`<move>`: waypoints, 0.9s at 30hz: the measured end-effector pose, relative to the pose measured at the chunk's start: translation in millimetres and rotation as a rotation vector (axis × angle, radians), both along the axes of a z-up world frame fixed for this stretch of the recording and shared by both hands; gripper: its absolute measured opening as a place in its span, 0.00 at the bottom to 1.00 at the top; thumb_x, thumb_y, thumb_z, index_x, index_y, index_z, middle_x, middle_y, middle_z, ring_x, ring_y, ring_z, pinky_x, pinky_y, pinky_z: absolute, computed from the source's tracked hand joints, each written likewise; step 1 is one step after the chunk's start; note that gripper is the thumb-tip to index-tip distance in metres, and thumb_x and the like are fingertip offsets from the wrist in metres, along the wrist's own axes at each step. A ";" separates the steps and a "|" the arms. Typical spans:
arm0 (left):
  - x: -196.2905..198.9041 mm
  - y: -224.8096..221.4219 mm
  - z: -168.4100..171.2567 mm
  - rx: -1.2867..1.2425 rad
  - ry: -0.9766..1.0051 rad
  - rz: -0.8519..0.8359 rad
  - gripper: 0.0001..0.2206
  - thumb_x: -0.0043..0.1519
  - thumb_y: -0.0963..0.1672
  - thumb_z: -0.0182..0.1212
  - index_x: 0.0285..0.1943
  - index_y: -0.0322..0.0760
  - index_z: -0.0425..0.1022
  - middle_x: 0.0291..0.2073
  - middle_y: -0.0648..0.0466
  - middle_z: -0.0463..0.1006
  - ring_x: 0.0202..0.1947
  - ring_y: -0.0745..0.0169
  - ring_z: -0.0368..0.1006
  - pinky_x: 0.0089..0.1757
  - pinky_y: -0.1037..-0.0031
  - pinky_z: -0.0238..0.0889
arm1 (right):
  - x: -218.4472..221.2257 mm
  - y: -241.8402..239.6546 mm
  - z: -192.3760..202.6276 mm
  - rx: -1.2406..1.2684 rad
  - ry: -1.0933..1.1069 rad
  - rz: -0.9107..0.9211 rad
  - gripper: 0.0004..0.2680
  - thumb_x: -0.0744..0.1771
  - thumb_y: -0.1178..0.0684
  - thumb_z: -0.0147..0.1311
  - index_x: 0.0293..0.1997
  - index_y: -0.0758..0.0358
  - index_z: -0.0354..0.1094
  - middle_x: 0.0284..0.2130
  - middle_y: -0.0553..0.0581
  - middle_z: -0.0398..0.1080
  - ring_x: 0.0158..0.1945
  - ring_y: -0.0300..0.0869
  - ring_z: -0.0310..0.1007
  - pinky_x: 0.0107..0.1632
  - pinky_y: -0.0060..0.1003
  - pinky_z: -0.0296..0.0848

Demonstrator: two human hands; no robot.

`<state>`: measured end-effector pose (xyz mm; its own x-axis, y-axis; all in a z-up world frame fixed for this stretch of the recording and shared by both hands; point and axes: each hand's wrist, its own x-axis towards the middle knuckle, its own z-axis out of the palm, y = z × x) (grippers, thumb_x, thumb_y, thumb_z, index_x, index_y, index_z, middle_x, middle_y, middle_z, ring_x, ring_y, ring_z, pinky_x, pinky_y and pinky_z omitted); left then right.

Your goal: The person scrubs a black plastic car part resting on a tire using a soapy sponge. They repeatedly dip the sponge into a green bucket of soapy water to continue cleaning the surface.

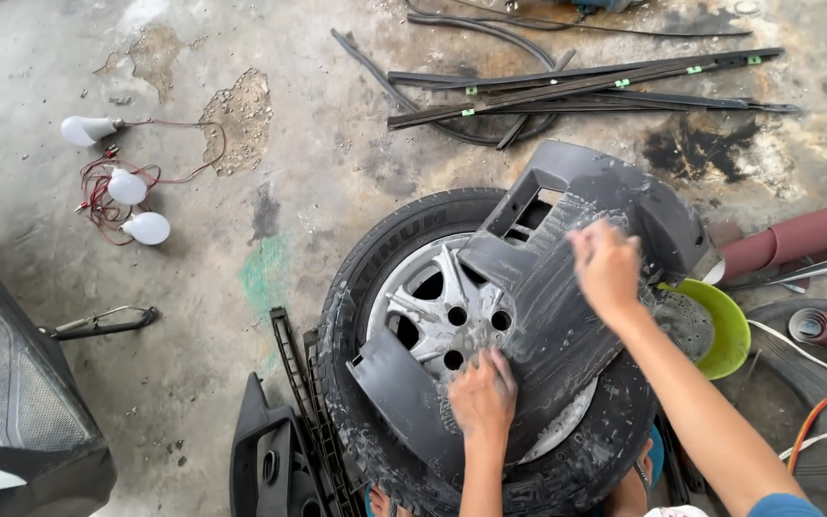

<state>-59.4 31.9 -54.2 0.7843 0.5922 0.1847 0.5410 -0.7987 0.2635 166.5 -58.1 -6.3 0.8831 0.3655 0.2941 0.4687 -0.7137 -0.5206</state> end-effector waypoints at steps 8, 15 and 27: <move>1.9 1.7 -6.6 0.035 -0.128 0.034 0.17 0.69 0.48 0.52 0.25 0.44 0.74 0.16 0.53 0.75 0.15 0.51 0.72 0.20 0.64 0.64 | -36.7 7.1 -5.1 0.059 -0.120 0.341 0.06 0.69 0.57 0.49 0.33 0.58 0.69 0.31 0.49 0.74 0.35 0.41 0.71 0.44 0.41 0.59; -4.7 -1.3 -15.1 0.025 -0.132 0.046 0.17 0.69 0.48 0.50 0.26 0.43 0.74 0.17 0.52 0.76 0.14 0.52 0.72 0.20 0.63 0.64 | -87.0 30.1 8.1 0.108 0.104 0.380 0.08 0.68 0.61 0.45 0.30 0.63 0.69 0.27 0.55 0.74 0.33 0.41 0.72 0.38 0.31 0.71; -5.3 -0.9 -21.5 0.007 -0.026 0.004 0.19 0.73 0.49 0.43 0.29 0.45 0.75 0.18 0.56 0.77 0.12 0.63 0.72 0.18 0.71 0.66 | -105.4 9.0 -51.5 -0.043 -0.051 0.481 0.04 0.68 0.53 0.51 0.42 0.56 0.72 0.25 0.45 0.69 0.32 0.38 0.64 0.43 0.34 0.56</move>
<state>-64.7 31.1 -75.8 0.7769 0.5939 0.2092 0.5371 -0.7984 0.2721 61.0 -49.1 -57.8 0.5958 0.7417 0.3081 0.7750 -0.4302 -0.4630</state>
